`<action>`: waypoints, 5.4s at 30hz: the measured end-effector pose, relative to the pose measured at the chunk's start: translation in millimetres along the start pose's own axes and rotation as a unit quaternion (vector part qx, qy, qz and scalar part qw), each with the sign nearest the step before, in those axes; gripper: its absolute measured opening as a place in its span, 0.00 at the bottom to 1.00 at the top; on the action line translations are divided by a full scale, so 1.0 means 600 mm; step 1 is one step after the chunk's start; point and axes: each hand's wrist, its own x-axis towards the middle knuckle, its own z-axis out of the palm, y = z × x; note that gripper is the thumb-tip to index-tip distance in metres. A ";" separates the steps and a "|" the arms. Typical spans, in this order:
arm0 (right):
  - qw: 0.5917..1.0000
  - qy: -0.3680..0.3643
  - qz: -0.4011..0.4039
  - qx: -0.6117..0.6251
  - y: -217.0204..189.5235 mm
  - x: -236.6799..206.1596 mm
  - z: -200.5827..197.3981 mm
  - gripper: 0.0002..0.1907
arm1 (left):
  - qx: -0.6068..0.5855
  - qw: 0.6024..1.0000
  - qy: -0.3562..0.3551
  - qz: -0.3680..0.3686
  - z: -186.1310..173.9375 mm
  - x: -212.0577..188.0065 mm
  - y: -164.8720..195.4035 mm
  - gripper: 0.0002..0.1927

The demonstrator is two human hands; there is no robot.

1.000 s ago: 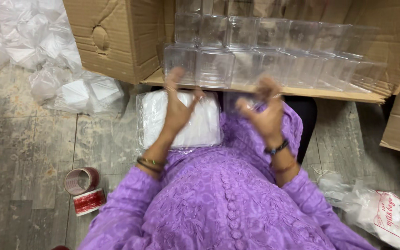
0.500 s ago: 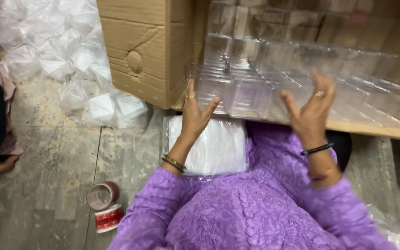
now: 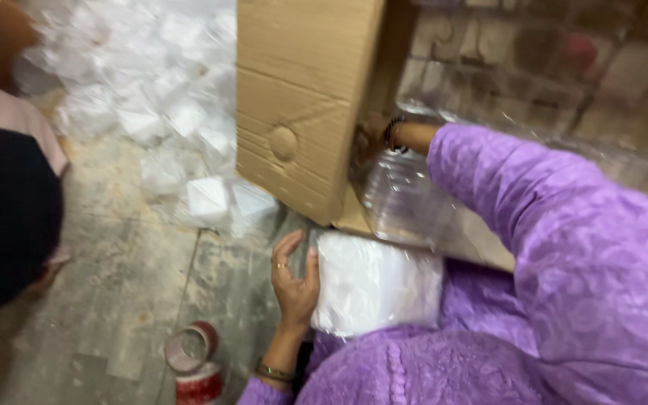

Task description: The person sits on the floor and wraps clear plastic boxes in thin plastic bags, pressing each bag around a box. The wrapped boxes are stacked into an open cardboard box in front of them, and they occasionally reach into the box to rearrange the stacked containers.

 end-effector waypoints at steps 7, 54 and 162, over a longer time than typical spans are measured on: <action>0.997 -0.041 -0.027 0.059 0.001 0.058 0.007 0.43 | -0.132 0.988 -0.011 -0.077 0.016 0.041 -0.028 0.14; 0.989 -0.093 -0.056 0.097 -0.002 0.077 -0.002 0.53 | -0.174 0.968 -0.023 -0.181 0.016 0.034 -0.107 0.13; 0.833 0.418 -0.156 0.328 -0.245 -0.688 0.234 0.37 | -0.471 0.625 -0.441 -0.439 0.154 -0.061 0.178 0.33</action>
